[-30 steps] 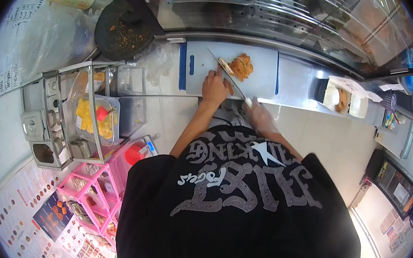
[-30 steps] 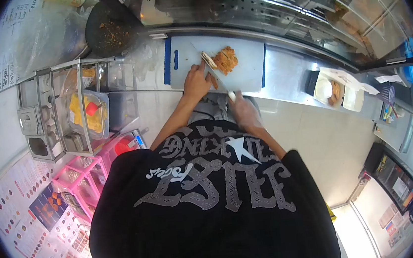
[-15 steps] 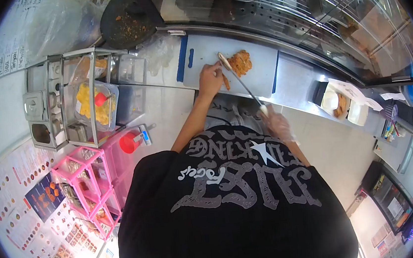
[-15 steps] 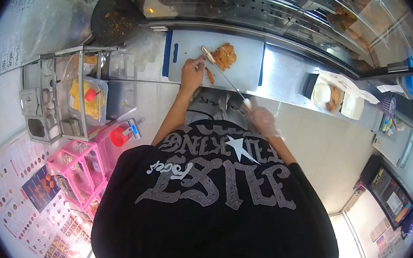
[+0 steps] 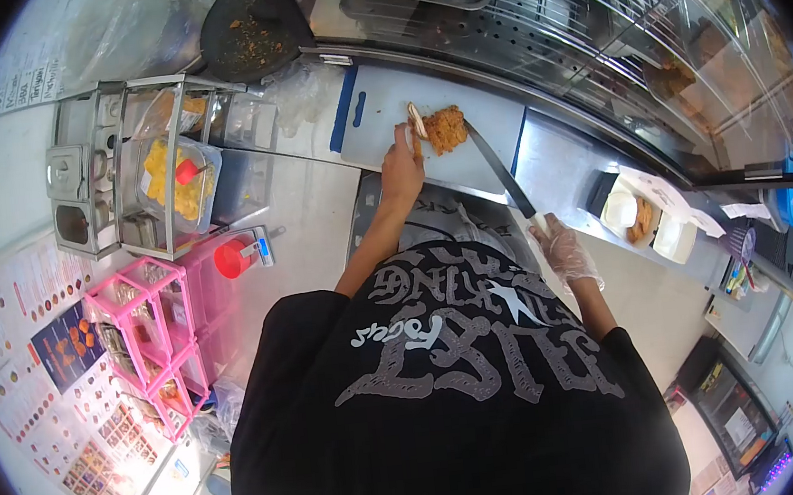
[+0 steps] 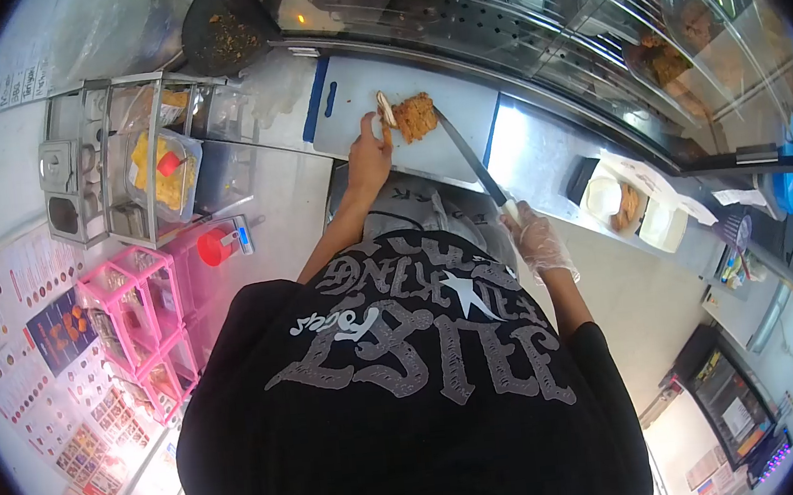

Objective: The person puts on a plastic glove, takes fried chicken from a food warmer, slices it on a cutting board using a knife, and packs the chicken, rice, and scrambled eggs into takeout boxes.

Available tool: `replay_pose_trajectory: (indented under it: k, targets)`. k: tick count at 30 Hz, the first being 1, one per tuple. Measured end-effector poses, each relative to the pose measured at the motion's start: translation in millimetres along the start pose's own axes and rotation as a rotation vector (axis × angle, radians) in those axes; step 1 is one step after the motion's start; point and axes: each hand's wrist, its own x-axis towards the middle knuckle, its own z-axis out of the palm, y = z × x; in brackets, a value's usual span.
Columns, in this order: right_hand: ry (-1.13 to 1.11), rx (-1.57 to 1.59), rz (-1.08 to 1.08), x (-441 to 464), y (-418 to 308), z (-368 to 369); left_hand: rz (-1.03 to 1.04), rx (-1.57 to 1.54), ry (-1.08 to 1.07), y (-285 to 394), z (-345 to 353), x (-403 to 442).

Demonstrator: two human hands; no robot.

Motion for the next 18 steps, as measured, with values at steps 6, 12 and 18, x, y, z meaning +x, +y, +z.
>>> replay_pose_trajectory:
  k: [6, 12, 18]
  targets:
    - [0.285, -0.113, -0.215, 57, -1, 2, -0.056, -0.159, 0.076, 20, -27, 4]
    - [0.513, -0.12, -0.469, 106, -35, 36, -0.082, -0.249, -0.076, -29, -60, -47]
    - [0.359, -0.05, -0.479, 102, -189, 34, -0.149, -0.286, -0.173, -74, -89, -89]
